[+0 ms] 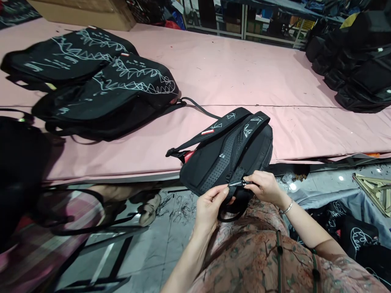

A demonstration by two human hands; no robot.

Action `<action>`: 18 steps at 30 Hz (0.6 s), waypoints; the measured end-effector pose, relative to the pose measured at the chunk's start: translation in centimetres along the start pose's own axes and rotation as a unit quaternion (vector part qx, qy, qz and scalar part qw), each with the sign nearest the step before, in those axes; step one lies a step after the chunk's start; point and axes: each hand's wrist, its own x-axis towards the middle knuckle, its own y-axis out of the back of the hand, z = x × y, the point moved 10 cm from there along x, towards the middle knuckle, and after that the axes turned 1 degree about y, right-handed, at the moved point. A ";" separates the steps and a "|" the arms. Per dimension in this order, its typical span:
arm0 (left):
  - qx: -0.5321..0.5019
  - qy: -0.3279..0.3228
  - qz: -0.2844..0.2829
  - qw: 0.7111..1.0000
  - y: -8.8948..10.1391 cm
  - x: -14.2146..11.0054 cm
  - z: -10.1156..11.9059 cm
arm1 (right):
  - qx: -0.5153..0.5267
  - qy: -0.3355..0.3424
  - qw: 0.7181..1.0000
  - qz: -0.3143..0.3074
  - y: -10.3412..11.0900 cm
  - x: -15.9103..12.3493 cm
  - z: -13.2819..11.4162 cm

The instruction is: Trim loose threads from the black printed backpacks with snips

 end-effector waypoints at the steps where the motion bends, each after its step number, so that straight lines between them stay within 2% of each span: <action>1: -0.002 -0.001 0.001 1.000 0.0 0.0 0.0 | 0.000 0.000 1.000 0.003 0.0 0.0 0.0; 5: -0.007 -0.001 -0.002 1.000 0.4 0.1 0.2 | 0.067 -0.021 0.997 0.025 0.1 -0.5 0.2; 7: -0.016 0.001 -0.028 0.999 1.0 0.2 0.6 | 0.144 -0.070 0.985 0.065 0.4 -1.1 1.3; 10: -0.026 0.005 -0.119 0.993 2.1 0.6 0.9 | 0.248 -0.186 0.936 0.165 1.1 -2.9 5.3; 11: -0.009 0.002 -0.130 0.991 2.9 0.9 0.9 | 0.275 -0.225 0.914 0.198 1.1 -3.5 7.0; 13: 0.065 0.001 -0.057 0.996 6.0 2.0 0.3 | 0.328 -0.310 0.858 0.246 0.7 -4.7 11.2; 15: 0.156 0.011 0.043 0.987 9.2 2.7 -0.8 | 0.364 -0.395 0.796 0.280 0.1 -5.8 15.7; 16: 0.192 0.018 0.079 0.978 10.2 2.8 -1.5 | 0.368 -0.423 0.774 0.296 0.0 -6.1 17.7; 18: 0.222 0.024 0.113 0.968 11.0 3.0 -3.0 | 0.363 -0.451 0.748 0.326 0.2 -5.9 21.0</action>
